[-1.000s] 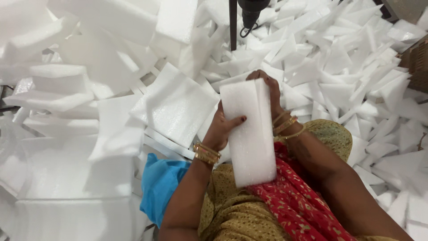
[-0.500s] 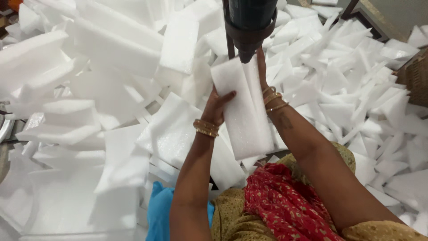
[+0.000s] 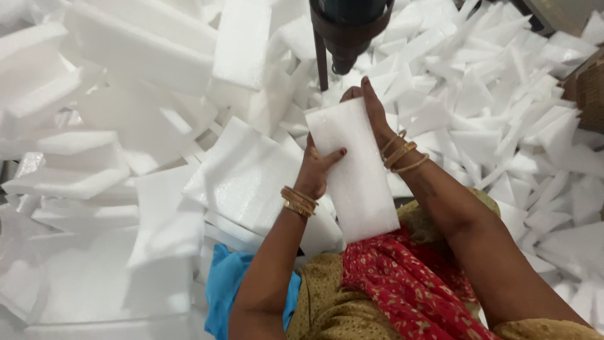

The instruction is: The person sits on the floor amidst a pile of white foam sheets. They repeatedly pick up individual sheets, fold them in half, and place them into a growing stack on their lap.

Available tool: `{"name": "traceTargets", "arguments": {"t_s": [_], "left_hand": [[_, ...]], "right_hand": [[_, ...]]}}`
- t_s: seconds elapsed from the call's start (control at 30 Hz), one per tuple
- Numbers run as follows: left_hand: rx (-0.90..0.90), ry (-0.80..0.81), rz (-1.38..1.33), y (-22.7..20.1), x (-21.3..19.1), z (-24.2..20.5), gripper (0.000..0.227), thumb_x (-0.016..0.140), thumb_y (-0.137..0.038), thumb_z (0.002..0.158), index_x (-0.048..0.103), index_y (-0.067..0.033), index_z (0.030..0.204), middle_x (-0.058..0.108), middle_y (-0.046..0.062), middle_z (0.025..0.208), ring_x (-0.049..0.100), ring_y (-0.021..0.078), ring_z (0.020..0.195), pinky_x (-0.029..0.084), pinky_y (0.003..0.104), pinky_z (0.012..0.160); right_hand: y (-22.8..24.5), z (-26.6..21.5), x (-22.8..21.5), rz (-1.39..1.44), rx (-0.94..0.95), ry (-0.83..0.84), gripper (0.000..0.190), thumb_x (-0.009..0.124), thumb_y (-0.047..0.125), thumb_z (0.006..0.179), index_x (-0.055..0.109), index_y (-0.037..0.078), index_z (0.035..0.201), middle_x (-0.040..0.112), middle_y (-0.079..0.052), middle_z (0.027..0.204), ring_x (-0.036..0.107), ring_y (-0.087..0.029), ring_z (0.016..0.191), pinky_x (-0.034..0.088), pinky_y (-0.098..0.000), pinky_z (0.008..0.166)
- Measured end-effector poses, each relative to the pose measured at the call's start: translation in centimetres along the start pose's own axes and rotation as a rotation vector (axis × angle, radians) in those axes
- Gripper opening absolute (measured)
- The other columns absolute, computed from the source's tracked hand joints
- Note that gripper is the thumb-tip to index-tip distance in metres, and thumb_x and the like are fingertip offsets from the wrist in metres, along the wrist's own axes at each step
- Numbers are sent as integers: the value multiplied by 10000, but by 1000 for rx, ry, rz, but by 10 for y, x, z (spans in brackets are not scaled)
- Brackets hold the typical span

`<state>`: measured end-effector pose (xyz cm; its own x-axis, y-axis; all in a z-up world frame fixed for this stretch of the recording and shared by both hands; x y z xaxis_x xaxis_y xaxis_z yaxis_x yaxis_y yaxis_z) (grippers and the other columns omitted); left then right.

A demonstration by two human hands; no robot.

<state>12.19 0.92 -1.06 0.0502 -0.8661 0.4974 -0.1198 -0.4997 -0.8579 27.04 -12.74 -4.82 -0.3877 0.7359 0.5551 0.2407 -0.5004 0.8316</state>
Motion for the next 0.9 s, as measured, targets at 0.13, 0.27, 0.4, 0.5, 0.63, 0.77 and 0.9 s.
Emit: {"name": "traceTargets", "arguments": {"t_s": [0.13, 0.27, 0.4, 0.5, 0.63, 0.77, 0.9], "left_hand": [[-50, -55, -30, 16, 9, -35, 796, 697, 100, 831, 296, -85, 1494, 556, 171, 1352, 619, 300, 1212, 618, 448, 945], [-43, -78, -54, 20, 18, -57, 770, 686, 99, 833, 297, -95, 1468, 551, 163, 1350, 621, 288, 1206, 614, 448, 945], [2, -73, -30, 20, 24, -68, 758, 680, 105, 842, 302, -89, 1471, 551, 163, 1347, 620, 293, 1212, 612, 443, 956], [23, -71, -39, 16, 23, -76, 747, 682, 102, 851, 313, -75, 1476, 552, 164, 1349, 618, 294, 1217, 614, 439, 961], [30, -129, -56, 8, 23, -81, 768, 678, 99, 825, 305, -85, 1471, 568, 165, 1312, 626, 301, 1176, 621, 452, 917], [46, -190, -36, -3, 10, -78, 739, 698, 80, 834, 330, -11, 1467, 594, 202, 1293, 646, 330, 1146, 633, 466, 898], [246, -333, -26, -32, -17, -73, 869, 750, 47, 837, 253, -22, 1546, 562, 191, 1361, 604, 320, 1195, 577, 436, 993]], "right_hand": [[-4, -42, 1, -228, -20, -109, 615, 380, 585, 1086, 597, 33, 924, 635, -61, 836, 594, -132, 725, 518, -273, 675], [8, -71, 17, -389, -68, -94, 647, 358, 590, 1081, 627, 14, 959, 643, -60, 845, 600, -129, 738, 514, -265, 676], [17, -84, 29, -390, -91, -55, 700, 319, 610, 1081, 647, 2, 970, 673, -81, 867, 630, -149, 770, 527, -279, 717], [18, -89, 35, -334, -148, -40, 707, 327, 616, 1088, 628, -20, 1162, 678, -117, 1087, 613, -179, 1033, 519, -308, 937], [19, -102, 44, -472, -160, -39, 745, 266, 625, 1064, 532, 27, 1419, 590, -162, 1383, 527, -213, 1302, 425, -346, 1108], [5, -120, 57, -368, -19, -15, 719, 288, 590, 1060, 331, 87, 1572, 408, -164, 1586, 434, -248, 1424, 349, -372, 1191], [-8, -142, 68, -540, 112, 26, 769, 340, 599, 1042, 308, 80, 1609, 344, -146, 1663, 328, -278, 1523, 256, -397, 1237]]}}
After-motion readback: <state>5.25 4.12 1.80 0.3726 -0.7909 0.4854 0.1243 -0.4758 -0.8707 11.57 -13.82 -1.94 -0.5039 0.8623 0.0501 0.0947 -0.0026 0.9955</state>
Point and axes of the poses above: each hand's wrist, its own z-axis towards the middle knuckle, its own x-axis out of the palm, y = z × x, the point moved 2 cm from there along z, towards the middle knuckle
